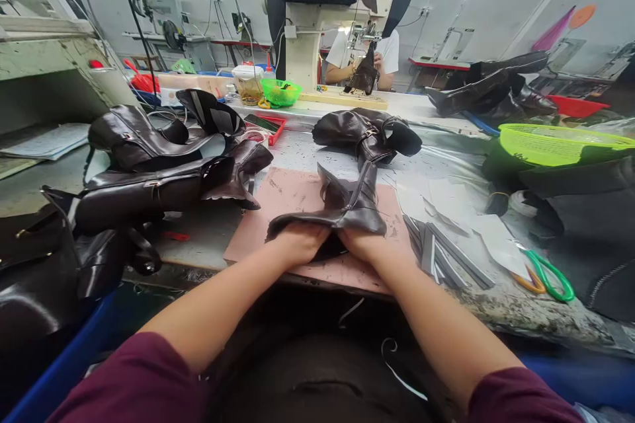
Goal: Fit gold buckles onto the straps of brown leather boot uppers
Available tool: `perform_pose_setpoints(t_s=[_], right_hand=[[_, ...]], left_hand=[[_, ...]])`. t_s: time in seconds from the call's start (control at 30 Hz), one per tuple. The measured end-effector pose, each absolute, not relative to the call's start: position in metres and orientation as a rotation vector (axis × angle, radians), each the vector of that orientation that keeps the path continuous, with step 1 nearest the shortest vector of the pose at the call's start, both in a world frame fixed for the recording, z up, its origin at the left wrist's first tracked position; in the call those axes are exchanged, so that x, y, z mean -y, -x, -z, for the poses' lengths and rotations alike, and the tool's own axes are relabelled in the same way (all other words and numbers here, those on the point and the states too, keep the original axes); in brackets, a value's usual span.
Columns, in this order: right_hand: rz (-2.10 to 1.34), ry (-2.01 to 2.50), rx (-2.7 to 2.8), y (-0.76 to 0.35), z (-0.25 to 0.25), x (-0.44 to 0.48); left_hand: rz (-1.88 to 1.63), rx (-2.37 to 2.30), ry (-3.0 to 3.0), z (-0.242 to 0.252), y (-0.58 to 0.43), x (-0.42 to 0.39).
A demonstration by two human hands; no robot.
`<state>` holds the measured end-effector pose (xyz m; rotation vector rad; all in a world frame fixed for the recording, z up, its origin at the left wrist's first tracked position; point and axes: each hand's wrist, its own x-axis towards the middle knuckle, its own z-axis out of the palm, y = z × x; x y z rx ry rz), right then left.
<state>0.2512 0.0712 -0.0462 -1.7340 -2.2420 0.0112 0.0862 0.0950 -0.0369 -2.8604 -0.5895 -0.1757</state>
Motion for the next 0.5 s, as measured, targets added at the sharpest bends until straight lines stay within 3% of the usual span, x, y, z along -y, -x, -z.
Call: perform_pose_setpoints(t_s=[0.13, 0.5], right_hand=[[-0.057, 1.728, 2.323, -0.257, 0.045, -0.065], [-0.237, 1.528, 2.599, -0.253, 0.043, -0.015]], left_hand=[[0.153, 0.705, 2.851, 0.045, -0.078, -0.106], [0.01, 0.472, 2.736, 0.034, -0.076, -0.095]])
